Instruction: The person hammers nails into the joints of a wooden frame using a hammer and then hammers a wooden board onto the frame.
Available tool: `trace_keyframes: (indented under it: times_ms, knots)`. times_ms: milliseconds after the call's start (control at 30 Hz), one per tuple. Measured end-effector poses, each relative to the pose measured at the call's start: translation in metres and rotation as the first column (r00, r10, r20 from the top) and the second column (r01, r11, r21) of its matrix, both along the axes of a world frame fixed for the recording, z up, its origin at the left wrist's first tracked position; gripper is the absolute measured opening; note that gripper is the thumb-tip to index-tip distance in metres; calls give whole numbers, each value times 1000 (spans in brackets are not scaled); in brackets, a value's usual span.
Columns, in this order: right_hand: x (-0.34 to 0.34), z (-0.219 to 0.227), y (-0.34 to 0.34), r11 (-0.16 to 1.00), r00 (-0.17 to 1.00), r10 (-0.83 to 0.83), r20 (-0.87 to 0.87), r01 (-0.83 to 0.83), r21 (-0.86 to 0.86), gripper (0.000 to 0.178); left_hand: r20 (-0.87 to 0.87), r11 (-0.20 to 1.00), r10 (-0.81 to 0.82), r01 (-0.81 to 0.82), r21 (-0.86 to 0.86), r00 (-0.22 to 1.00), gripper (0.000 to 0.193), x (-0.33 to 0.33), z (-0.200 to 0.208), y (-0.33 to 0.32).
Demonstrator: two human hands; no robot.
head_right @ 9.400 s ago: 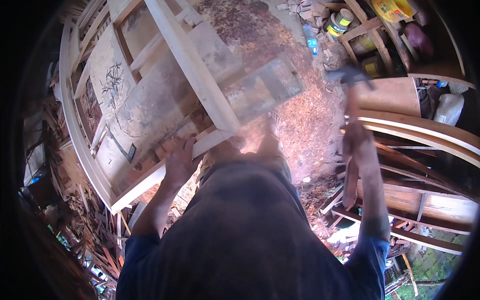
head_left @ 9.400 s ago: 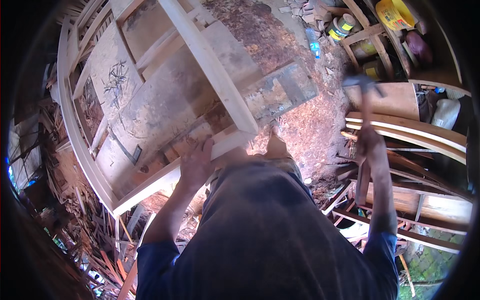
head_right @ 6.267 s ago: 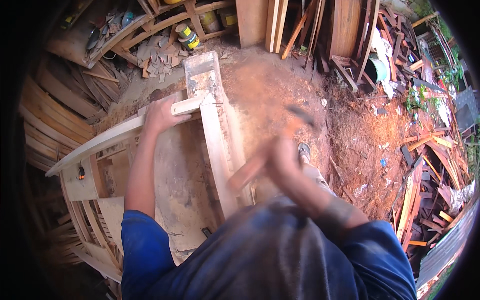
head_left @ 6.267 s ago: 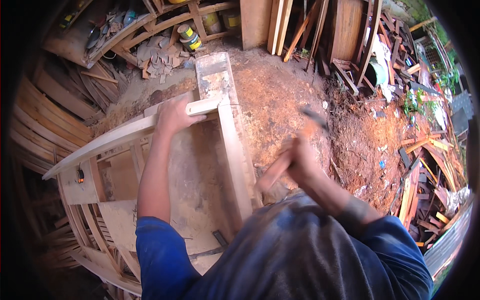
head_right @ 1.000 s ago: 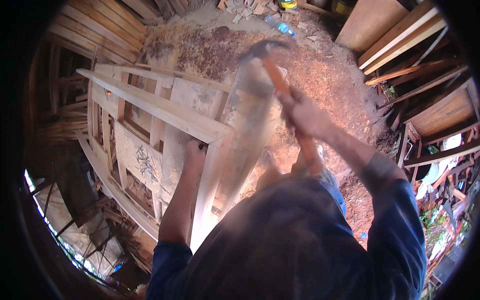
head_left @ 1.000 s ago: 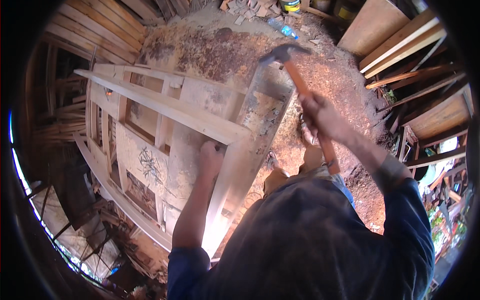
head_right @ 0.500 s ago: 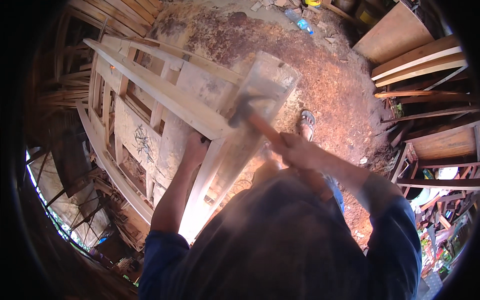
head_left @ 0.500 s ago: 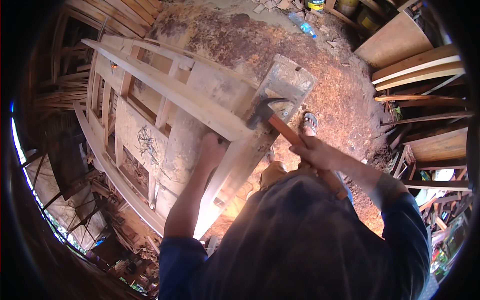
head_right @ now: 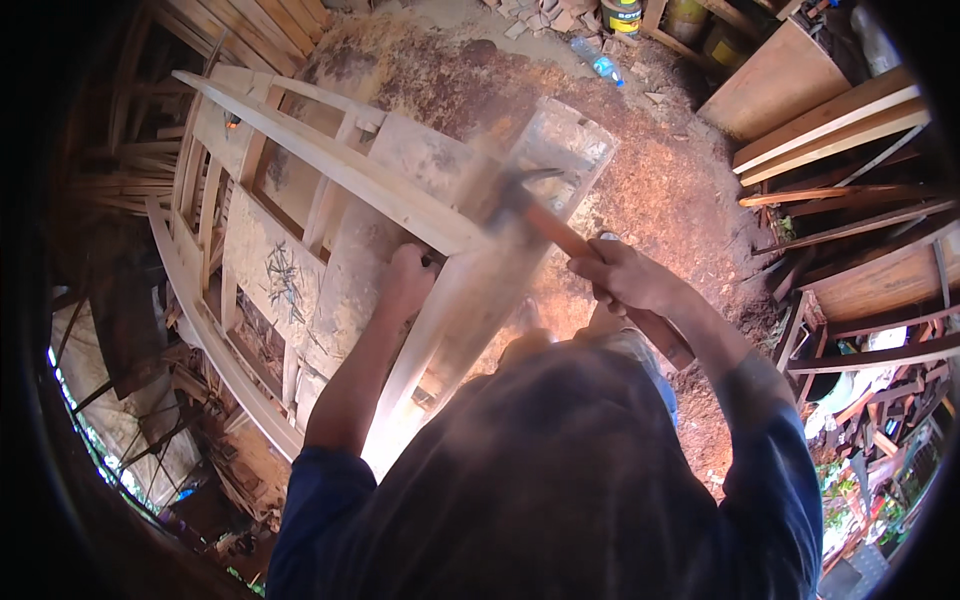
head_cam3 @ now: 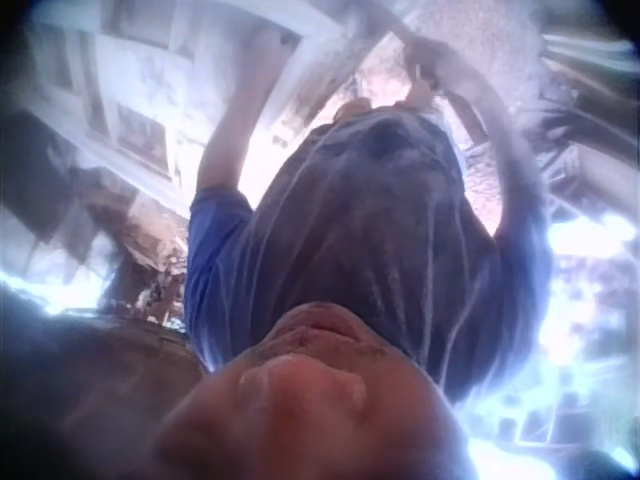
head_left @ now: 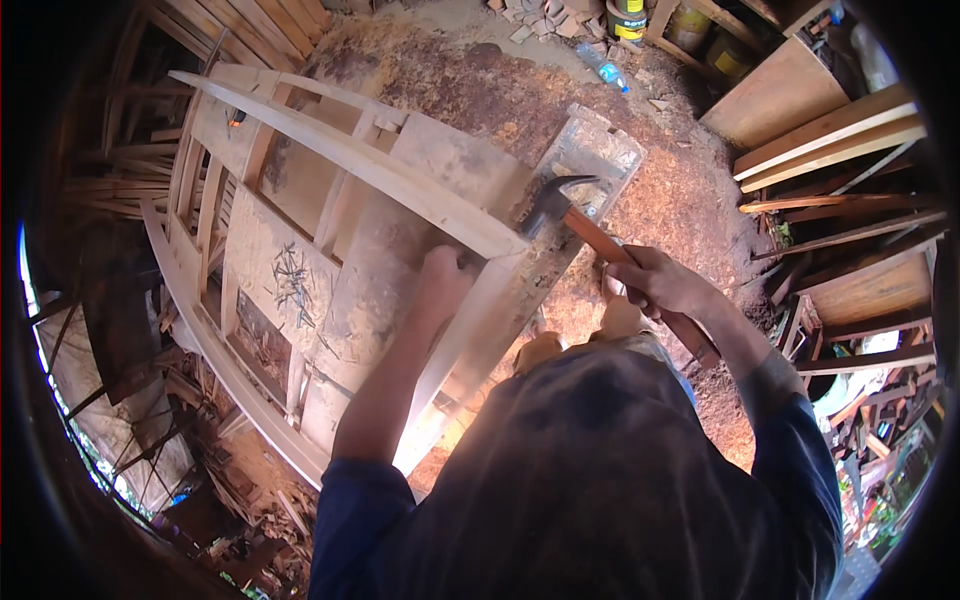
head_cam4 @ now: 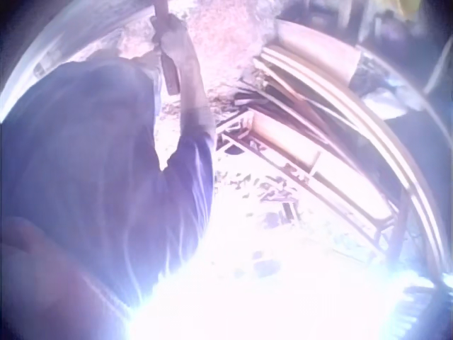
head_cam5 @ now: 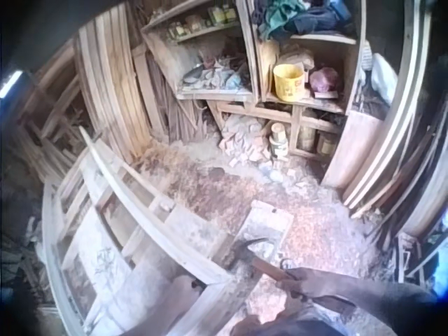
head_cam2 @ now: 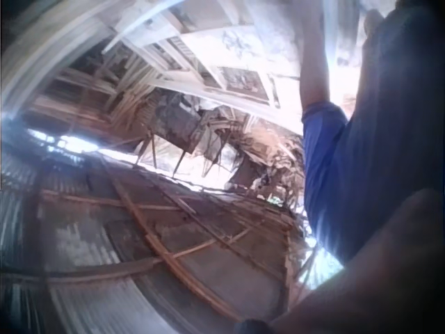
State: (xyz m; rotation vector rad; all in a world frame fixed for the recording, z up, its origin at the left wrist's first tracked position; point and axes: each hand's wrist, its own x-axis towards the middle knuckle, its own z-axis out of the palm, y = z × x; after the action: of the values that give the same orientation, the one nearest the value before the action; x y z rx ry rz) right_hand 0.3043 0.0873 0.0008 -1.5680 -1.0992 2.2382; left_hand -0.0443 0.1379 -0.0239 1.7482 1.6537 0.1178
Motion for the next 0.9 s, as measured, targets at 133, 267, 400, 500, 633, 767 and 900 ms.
trace_keyframes:
  times_ms: [133, 267, 400, 500, 633, 767, 900]
  knots:
    - [-26, -4, -38, 952, 946, -306, -106, 300, -66, 32, 85, 997, -52, 46, 69, 995, 25, -1, 13, 1]
    - [-53, 7, -109, 785, 774, -619, -133, 604, -140, 30, -109, 838, -350, 362, 408, 931, 47, -40, 57, 27]
    - [-82, -3, -186, 453, 442, -890, -111, 886, -101, 30, -493, 108, -604, 677, 728, 626, 63, -20, 77, 84]
    - [-91, -5, -230, 71, 70, -995, -65, 997, -6, 28, -468, 296, -729, 847, 442, 499, 73, -34, 32, 128]
    - [-80, 20, -260, -410, -370, -895, -251, 902, 132, 31, -502, 358, -720, 876, 323, 480, 75, -21, 35, 125]
    - [-204, 20, -199, -164, -131, -984, -123, 932, 324, 34, -520, 319, -729, 893, 316, 445, 76, -15, 38, 119]
    - [-281, 30, -167, 247, 210, -962, -177, 942, -226, 31, -470, 332, -754, 884, 329, 459, 78, -34, 30, 131]
